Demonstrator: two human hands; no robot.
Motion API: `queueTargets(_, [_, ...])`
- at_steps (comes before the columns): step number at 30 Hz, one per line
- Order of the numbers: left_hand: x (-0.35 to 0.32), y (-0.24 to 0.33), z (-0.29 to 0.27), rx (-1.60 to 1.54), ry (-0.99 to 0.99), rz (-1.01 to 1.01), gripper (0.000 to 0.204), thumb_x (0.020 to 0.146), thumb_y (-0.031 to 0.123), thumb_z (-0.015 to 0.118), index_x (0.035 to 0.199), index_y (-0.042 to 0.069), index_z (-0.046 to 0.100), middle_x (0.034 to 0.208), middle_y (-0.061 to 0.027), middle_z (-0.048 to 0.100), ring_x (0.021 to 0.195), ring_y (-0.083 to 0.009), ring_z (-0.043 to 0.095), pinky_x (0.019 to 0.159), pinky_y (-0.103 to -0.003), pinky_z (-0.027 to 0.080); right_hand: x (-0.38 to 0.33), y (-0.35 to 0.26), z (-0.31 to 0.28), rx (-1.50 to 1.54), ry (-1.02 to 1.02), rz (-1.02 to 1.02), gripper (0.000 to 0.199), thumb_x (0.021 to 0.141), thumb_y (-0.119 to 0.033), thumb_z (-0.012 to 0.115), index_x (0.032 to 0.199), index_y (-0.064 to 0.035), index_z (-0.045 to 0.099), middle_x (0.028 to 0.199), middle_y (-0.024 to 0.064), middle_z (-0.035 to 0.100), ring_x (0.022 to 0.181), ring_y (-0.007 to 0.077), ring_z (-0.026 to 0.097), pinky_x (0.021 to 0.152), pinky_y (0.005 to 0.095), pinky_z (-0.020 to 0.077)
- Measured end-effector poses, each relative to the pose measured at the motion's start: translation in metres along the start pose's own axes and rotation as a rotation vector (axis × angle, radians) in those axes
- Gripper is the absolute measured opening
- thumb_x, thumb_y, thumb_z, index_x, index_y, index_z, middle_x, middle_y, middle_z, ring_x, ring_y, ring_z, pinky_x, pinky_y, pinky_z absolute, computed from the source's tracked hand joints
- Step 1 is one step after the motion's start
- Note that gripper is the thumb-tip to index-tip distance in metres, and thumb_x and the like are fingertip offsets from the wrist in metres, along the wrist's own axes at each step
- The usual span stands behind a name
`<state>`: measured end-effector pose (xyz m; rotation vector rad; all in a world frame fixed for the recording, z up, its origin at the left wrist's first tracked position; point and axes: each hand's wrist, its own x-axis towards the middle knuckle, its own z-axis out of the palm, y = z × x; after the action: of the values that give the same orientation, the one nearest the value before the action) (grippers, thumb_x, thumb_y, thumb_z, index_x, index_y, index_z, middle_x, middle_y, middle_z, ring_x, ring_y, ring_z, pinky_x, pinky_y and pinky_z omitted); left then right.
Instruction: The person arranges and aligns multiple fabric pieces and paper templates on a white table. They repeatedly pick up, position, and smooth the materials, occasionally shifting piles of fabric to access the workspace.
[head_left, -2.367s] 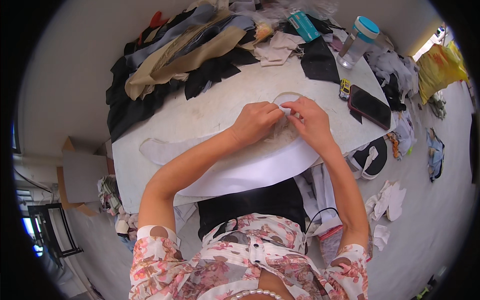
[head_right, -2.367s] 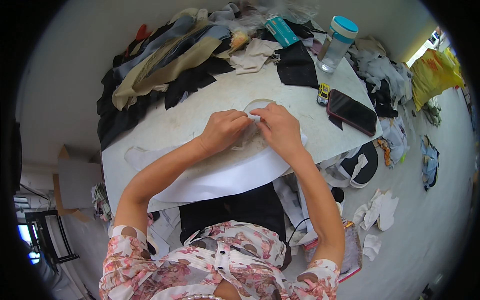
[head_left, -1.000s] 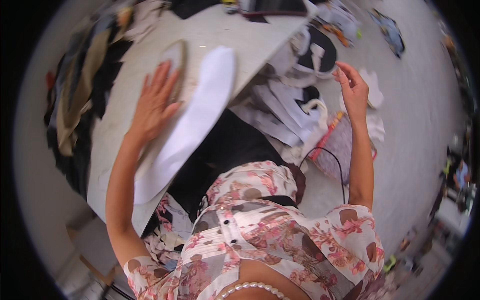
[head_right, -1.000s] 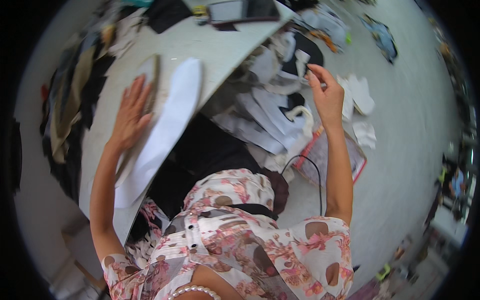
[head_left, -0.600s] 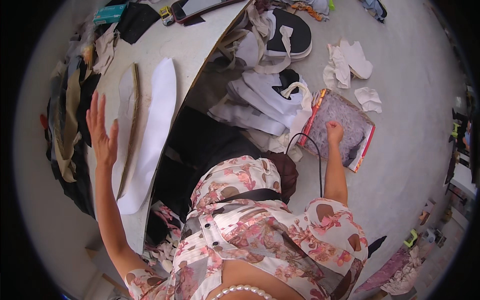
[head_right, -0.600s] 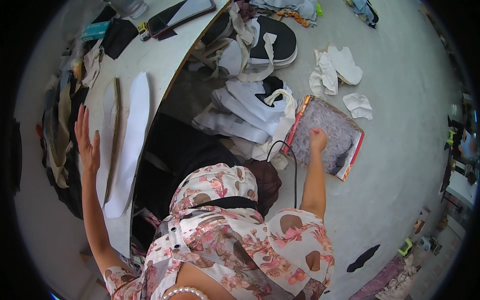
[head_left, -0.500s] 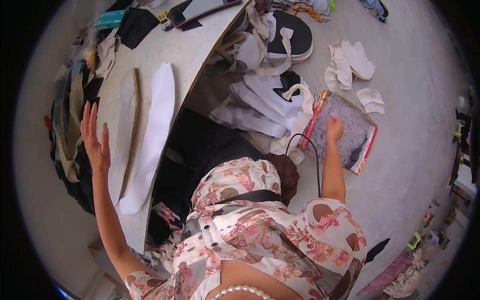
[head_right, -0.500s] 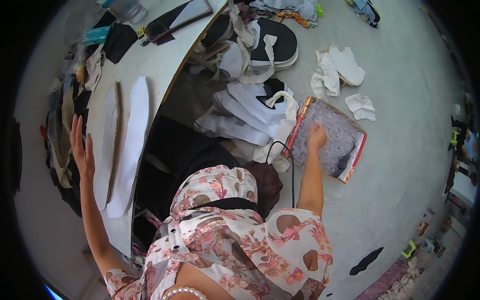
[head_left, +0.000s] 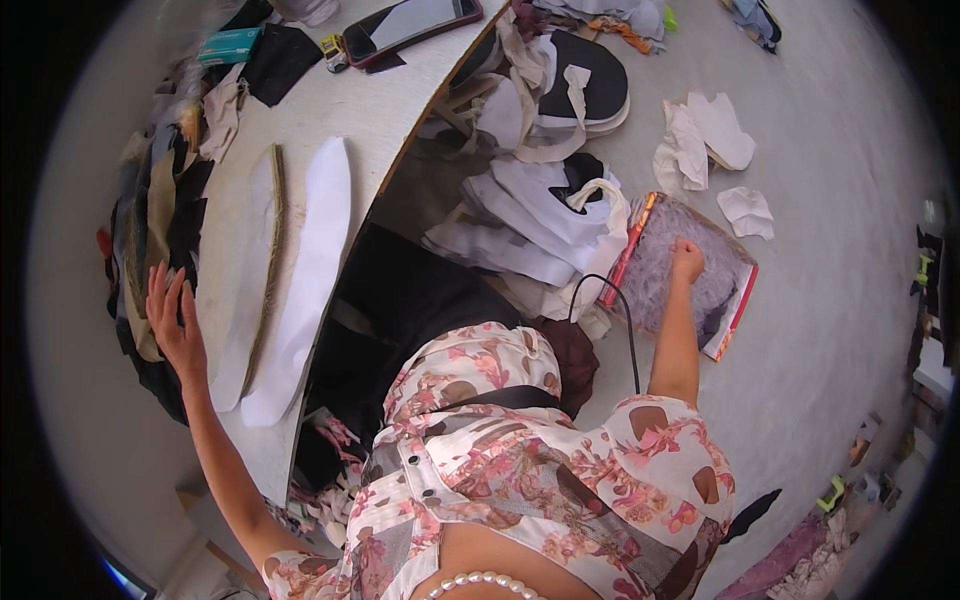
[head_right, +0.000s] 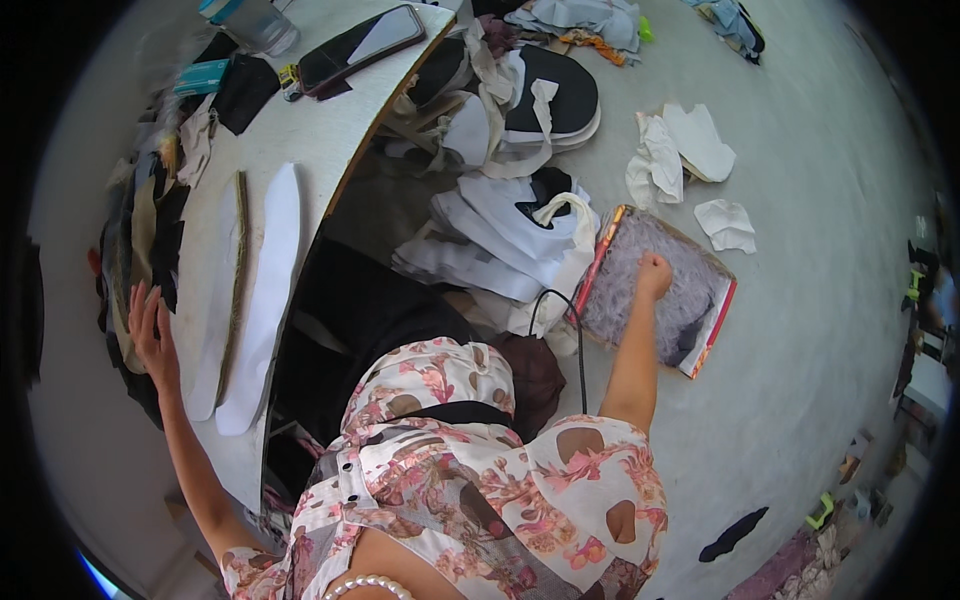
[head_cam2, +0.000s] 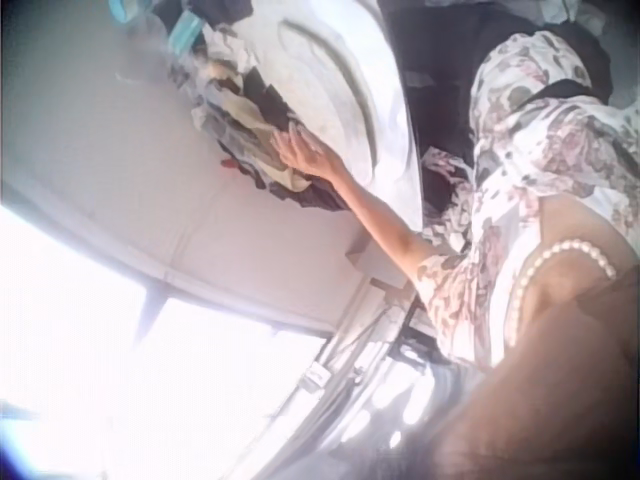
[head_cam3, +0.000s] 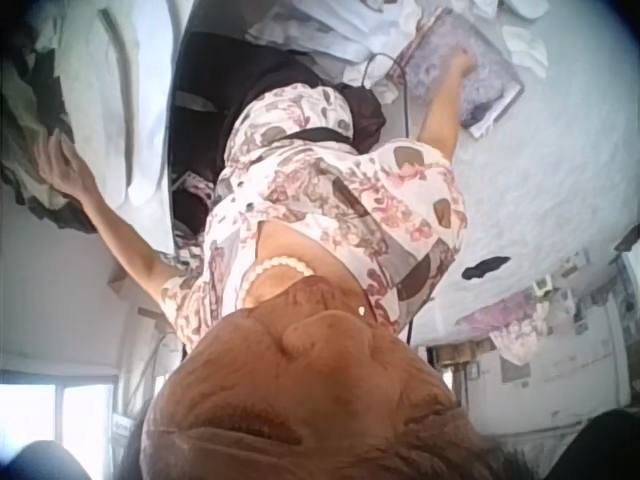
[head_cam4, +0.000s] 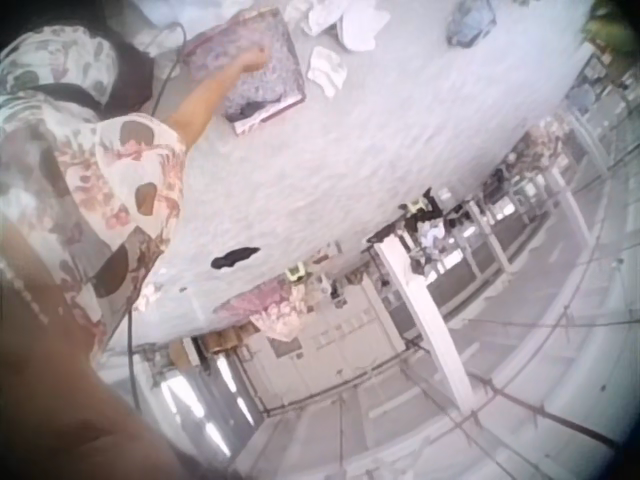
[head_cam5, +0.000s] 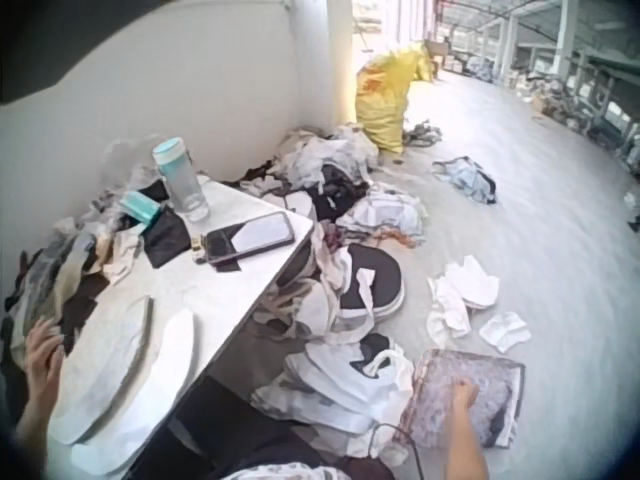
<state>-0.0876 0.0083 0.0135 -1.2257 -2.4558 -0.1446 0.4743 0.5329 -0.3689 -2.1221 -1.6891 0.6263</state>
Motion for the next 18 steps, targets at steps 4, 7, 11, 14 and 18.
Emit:
queueTargets(4, [-0.005,-0.017,0.0,-0.114,0.045,-0.088,0.026,0.099,0.018,0.053,0.12,0.01,0.066,0.139,-0.0061,0.053,0.136,-0.0233,0.042,0.111,-0.038,0.032,0.021,0.047,-0.039,0.096,0.021,0.072,0.024,0.081,-0.032,0.069,0.083,-0.0084,0.075,0.069,0.0045,0.071,0.058,0.0141,0.064,0.06,0.0305,0.05])
queueTargets(7, [-0.007,-0.025,0.004,-0.154,0.081,-0.124,0.025,0.099,0.018,0.055,0.119,0.01,0.067,0.136,-0.006,0.056,0.134,-0.0223,0.044,0.11,-0.037,0.034,0.018,0.048,-0.072,0.156,0.041,0.102,0.023,0.083,-0.029,0.07,0.079,-0.0066,0.073,0.066,0.0039,0.069,0.056,0.01,0.062,0.055,0.027,0.0476])
queueTargets(11, [-0.012,-0.027,0.005,-0.16,0.124,-0.104,0.024,0.098,0.015,0.056,0.119,0.01,0.067,0.135,-0.0062,0.057,0.134,-0.0226,0.045,0.11,-0.037,0.033,0.009,0.021,-0.122,0.379,-0.046,0.149,0.017,0.084,-0.024,0.072,0.079,-0.0075,0.068,0.078,0.0043,0.071,0.066,0.0087,0.064,0.05,0.0248,0.046])
queueTargets(14, [-0.012,-0.022,0.005,-0.177,0.146,-0.095,0.024,0.097,0.011,0.057,0.119,0.008,0.067,0.133,-0.007,0.058,0.134,-0.0232,0.045,0.11,-0.037,0.034,0.013,-0.01,-0.158,0.563,-0.211,0.14,0.018,0.086,-0.02,0.069,0.093,-0.0053,0.063,0.093,0.0069,0.071,0.077,0.0126,0.067,0.058,0.0278,0.053])
queueTargets(18, [-0.016,-0.008,-0.005,-0.278,0.223,-0.08,0.025,0.095,0.005,0.058,0.118,0.005,0.067,0.129,-0.0084,0.061,0.13,-0.0231,0.049,0.107,-0.035,0.037,0.007,-0.085,-0.193,0.738,-0.496,-0.037,0.017,0.091,-0.017,0.064,0.098,-0.003,0.059,0.092,0.0105,0.071,0.082,0.0164,0.068,0.071,0.0315,0.0576])
